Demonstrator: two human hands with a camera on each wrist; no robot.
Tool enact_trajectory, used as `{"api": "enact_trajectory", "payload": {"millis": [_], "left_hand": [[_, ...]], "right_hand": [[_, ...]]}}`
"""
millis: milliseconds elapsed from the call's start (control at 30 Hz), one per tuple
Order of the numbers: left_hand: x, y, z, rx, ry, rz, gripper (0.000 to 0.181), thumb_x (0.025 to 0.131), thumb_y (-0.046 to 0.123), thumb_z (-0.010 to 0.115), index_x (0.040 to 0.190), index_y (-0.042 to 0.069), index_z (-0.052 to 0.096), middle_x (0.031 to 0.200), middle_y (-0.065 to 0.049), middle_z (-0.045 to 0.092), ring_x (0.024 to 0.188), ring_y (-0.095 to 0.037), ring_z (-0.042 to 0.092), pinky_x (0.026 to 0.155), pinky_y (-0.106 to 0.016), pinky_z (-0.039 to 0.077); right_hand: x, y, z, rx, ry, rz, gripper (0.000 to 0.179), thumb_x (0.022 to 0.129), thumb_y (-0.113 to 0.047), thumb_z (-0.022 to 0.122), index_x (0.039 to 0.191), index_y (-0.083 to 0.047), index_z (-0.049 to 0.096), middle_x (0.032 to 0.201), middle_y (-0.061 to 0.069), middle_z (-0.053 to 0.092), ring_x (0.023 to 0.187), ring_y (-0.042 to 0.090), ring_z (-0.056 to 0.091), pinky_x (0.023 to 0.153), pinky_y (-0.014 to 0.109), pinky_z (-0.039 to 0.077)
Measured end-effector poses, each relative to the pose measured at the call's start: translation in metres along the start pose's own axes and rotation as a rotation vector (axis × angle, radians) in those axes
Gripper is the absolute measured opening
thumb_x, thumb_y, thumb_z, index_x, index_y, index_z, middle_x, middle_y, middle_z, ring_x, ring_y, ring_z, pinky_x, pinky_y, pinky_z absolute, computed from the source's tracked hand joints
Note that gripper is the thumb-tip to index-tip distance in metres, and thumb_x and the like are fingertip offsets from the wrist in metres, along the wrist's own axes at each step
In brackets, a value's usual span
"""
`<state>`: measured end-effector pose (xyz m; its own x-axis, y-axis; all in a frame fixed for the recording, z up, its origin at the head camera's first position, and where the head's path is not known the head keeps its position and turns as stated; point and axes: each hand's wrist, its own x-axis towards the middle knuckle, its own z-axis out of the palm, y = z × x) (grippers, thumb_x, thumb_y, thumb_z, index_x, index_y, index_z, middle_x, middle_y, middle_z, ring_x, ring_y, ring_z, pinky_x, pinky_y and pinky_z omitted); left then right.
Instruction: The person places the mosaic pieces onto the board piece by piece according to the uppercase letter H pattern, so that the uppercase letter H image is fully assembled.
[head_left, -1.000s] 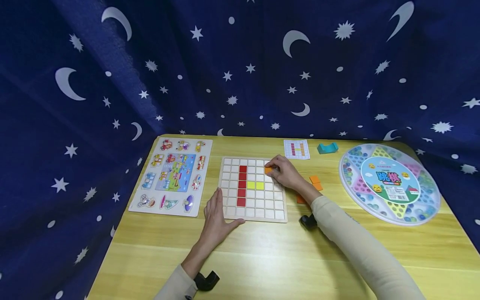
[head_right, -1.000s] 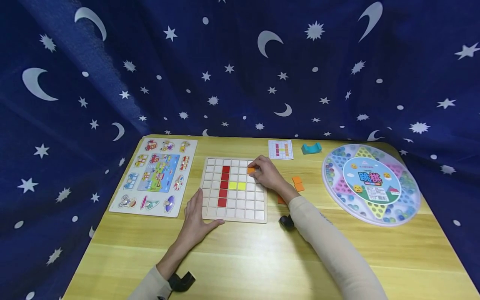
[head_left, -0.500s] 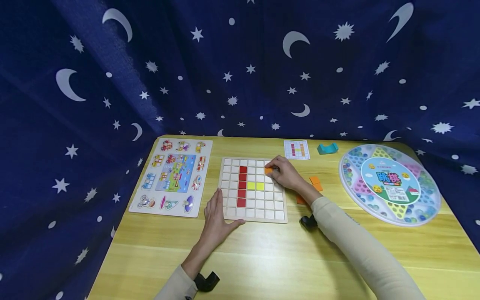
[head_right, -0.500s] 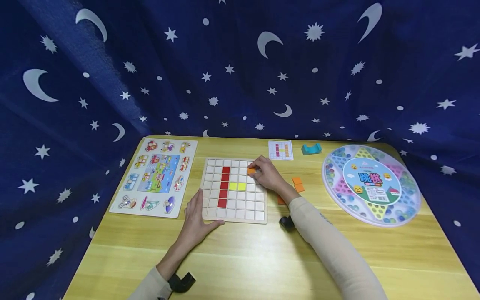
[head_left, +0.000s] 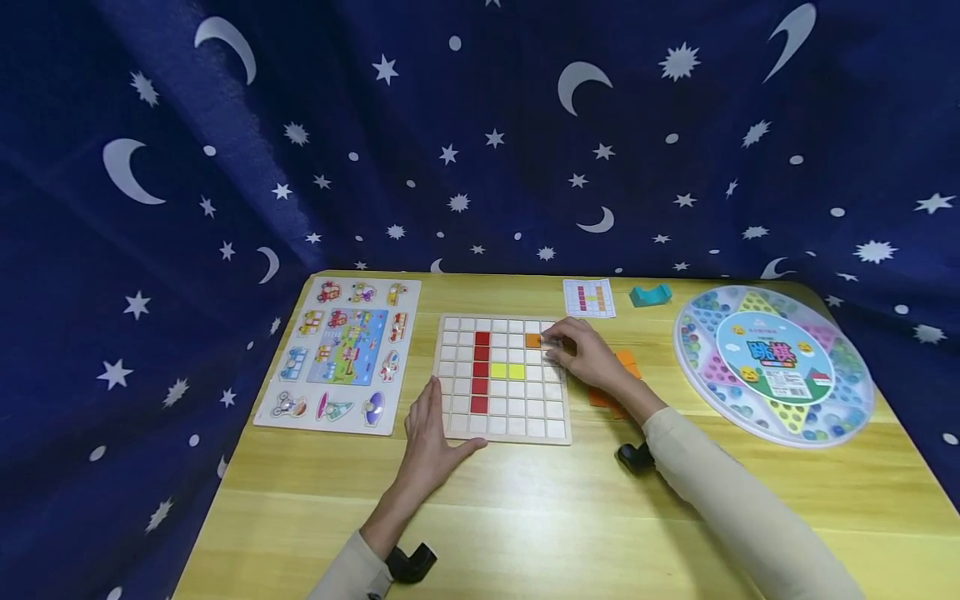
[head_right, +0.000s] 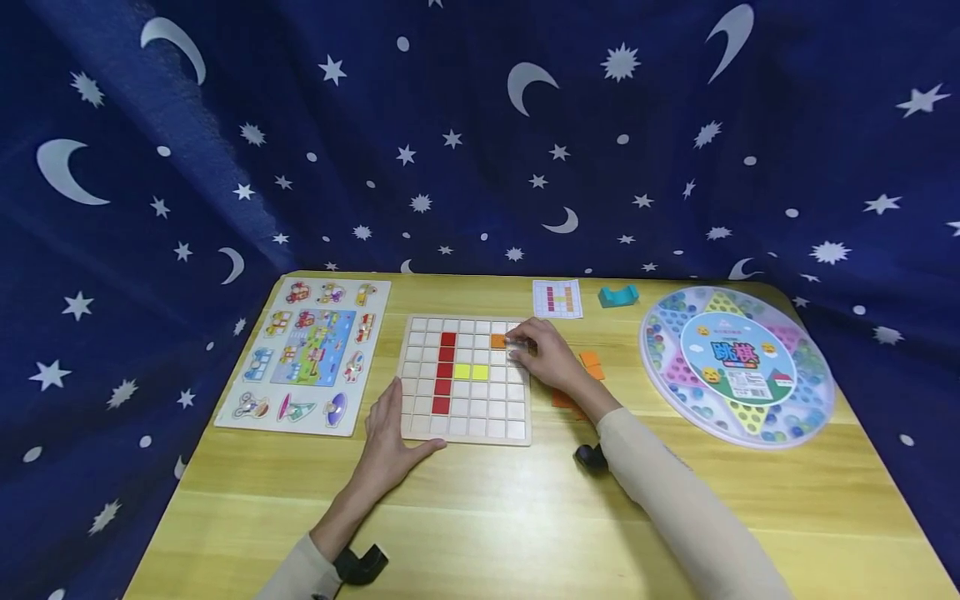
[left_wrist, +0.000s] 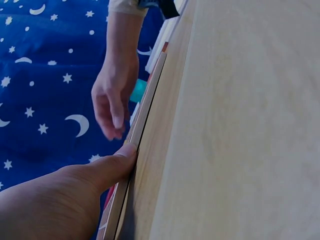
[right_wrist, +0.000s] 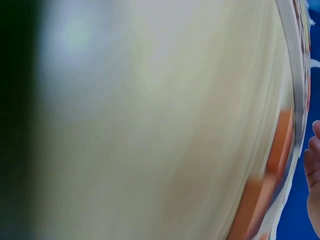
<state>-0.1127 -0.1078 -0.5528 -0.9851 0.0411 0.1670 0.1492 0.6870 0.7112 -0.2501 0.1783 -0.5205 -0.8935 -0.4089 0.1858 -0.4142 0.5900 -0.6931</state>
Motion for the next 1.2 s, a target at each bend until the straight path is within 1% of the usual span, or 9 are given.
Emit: {"api": "enact_trajectory", "payload": {"millis": [67,200,367,500,600,733,833,1033,1200], "left_hand": [[0.000,0.000,-0.001,-0.001,0.003,0.001,0.125,0.064,0.039,0.091,0.153,-0.005,0.016,0.156,-0.023,0.022,0.136,-0.041,0.027,0.105,-0.051,0.020],[0.000,-0.003,-0.002,0.003,0.013,0.006,0.125,0.064,0.040,0.091,0.153,-0.005,0.017,0.156,-0.023,0.023,0.136,-0.040,0.027,0.105,-0.052,0.020],[-0.001,-0.005,-0.003,0.004,0.029,0.019,0.125,0.064,0.041,0.091,0.153,-0.006,0.018,0.155,-0.024,0.024,0.134,-0.041,0.028,0.102,-0.051,0.021],[-0.002,-0.006,-0.002,0.001,0.034,0.014,0.125,0.064,0.042,0.091,0.153,-0.005,0.017,0.156,-0.023,0.024,0.135,-0.041,0.028,0.103,-0.051,0.021],[-0.002,-0.006,-0.002,-0.001,0.034,0.007,0.125,0.064,0.042,0.090,0.153,-0.004,0.017,0.156,-0.023,0.023,0.135,-0.040,0.027,0.103,-0.050,0.020],[-0.003,-0.005,-0.001,0.001,0.034,0.013,0.125,0.064,0.042,0.090,0.153,-0.005,0.017,0.155,-0.024,0.024,0.135,-0.041,0.028,0.102,-0.050,0.020],[-0.003,-0.003,-0.001,-0.003,0.028,0.016,0.124,0.064,0.041,0.091,0.153,-0.006,0.017,0.155,-0.025,0.024,0.135,-0.041,0.028,0.102,-0.051,0.021],[-0.002,0.001,-0.001,-0.022,-0.008,-0.004,0.124,0.065,0.040,0.090,0.154,-0.005,0.016,0.156,-0.024,0.022,0.137,-0.041,0.025,0.103,-0.052,0.019],[-0.002,0.001,0.000,-0.019,-0.010,-0.006,0.124,0.065,0.040,0.090,0.154,-0.004,0.015,0.156,-0.024,0.022,0.137,-0.040,0.025,0.103,-0.051,0.019]], "right_hand": [[-0.008,0.003,-0.006,-0.001,0.008,0.013,0.025,0.088,-0.009,0.072,0.113,-0.007,0.069,0.112,0.007,0.064,0.109,0.025,0.053,0.099,0.045,0.040],[-0.024,0.009,-0.018,-0.002,0.014,0.000,0.026,0.087,-0.009,0.073,0.112,-0.006,0.069,0.112,0.008,0.065,0.109,0.026,0.053,0.098,0.045,0.039],[-0.046,0.017,-0.028,-0.034,0.011,-0.051,0.032,0.081,-0.011,0.079,0.111,-0.007,0.069,0.113,0.009,0.065,0.110,0.027,0.052,0.097,0.046,0.038],[-0.060,0.021,-0.031,-0.048,-0.011,-0.101,0.041,0.074,-0.015,0.085,0.112,-0.007,0.069,0.119,0.012,0.063,0.115,0.030,0.047,0.098,0.049,0.032],[-0.068,0.024,-0.031,-0.049,-0.046,-0.123,0.046,0.071,-0.018,0.087,0.113,-0.008,0.069,0.125,0.014,0.060,0.118,0.033,0.043,0.099,0.051,0.026],[-0.076,0.030,-0.029,-0.039,-0.069,-0.127,0.043,0.072,-0.020,0.087,0.109,-0.010,0.069,0.130,0.016,0.055,0.120,0.035,0.040,0.100,0.055,0.023],[-0.080,0.036,-0.029,-0.014,-0.059,-0.123,0.038,0.073,-0.018,0.087,0.106,-0.012,0.069,0.130,0.016,0.054,0.121,0.036,0.040,0.100,0.056,0.024],[-0.084,0.044,-0.028,0.002,-0.043,-0.121,0.034,0.073,-0.017,0.087,0.102,-0.017,0.069,0.128,0.013,0.054,0.121,0.035,0.039,0.100,0.055,0.023],[-0.086,0.043,-0.029,0.011,-0.042,-0.113,0.030,0.073,-0.017,0.087,0.096,-0.019,0.068,0.123,0.011,0.054,0.118,0.034,0.040,0.099,0.056,0.024]]}}
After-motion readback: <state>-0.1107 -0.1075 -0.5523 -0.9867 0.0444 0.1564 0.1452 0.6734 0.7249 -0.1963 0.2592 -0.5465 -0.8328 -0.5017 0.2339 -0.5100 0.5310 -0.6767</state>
